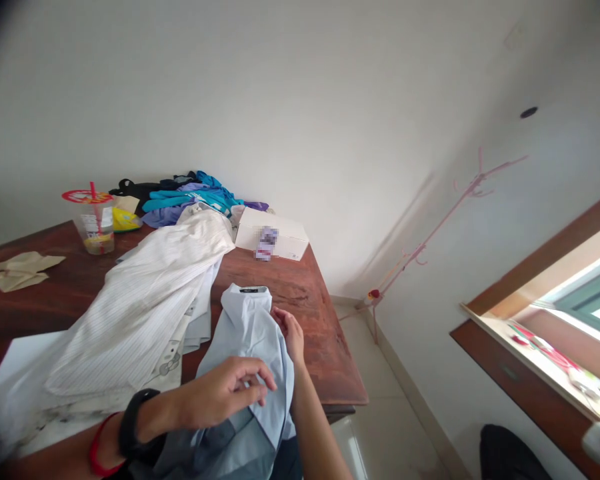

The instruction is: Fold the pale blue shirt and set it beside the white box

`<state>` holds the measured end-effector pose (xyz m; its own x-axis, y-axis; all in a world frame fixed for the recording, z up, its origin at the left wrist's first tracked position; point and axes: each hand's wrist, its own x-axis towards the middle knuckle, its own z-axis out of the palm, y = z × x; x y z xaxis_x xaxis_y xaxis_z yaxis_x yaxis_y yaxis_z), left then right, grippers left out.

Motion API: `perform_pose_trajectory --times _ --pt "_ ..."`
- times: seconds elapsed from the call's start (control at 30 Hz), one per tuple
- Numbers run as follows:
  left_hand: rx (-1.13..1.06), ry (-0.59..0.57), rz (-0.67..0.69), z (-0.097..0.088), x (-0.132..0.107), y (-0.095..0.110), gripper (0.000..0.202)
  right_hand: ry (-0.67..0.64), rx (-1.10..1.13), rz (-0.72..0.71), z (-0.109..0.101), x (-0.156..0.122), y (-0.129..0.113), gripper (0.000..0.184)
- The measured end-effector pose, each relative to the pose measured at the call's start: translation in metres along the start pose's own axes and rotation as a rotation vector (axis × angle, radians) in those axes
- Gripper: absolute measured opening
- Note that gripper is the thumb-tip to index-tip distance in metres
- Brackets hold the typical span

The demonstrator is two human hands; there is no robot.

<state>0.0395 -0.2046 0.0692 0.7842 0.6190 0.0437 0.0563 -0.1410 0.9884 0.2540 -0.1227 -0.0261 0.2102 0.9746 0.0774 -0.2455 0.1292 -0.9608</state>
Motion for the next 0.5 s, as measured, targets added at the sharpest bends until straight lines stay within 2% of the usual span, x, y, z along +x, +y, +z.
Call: perform_pose_trajectory --times 0.07,0.13,0.17,0.23,0.3,0.4,0.5 --pt "0.069 0.14 -0.026 -0.024 -0.014 0.009 0.026 0.036 0.182 0.09 0.002 0.002 -0.001 0.051" --pt "0.12 0.314 -0.051 -0.048 -0.021 0.01 0.028 0.008 0.271 0.133 0.004 0.001 -0.004 0.053" --pt "0.082 0.378 -0.078 -0.058 -0.022 0.008 0.031 -0.013 0.311 0.149 0.005 -0.001 -0.005 0.053" --pt "-0.131 0.458 -0.16 -0.075 -0.021 0.002 0.041 -0.051 0.37 0.174 0.005 -0.003 -0.008 0.054" --pt "-0.377 0.514 -0.249 -0.086 -0.018 -0.002 0.049 -0.062 0.413 0.207 0.004 -0.005 -0.01 0.055" --pt "-0.585 0.586 -0.364 -0.092 -0.011 -0.004 0.057 -0.057 0.448 0.258 0.004 -0.007 -0.013 0.053" --pt "-0.696 0.485 -0.429 -0.089 -0.001 -0.003 0.053 -0.105 0.459 0.298 0.008 -0.014 -0.019 0.049"
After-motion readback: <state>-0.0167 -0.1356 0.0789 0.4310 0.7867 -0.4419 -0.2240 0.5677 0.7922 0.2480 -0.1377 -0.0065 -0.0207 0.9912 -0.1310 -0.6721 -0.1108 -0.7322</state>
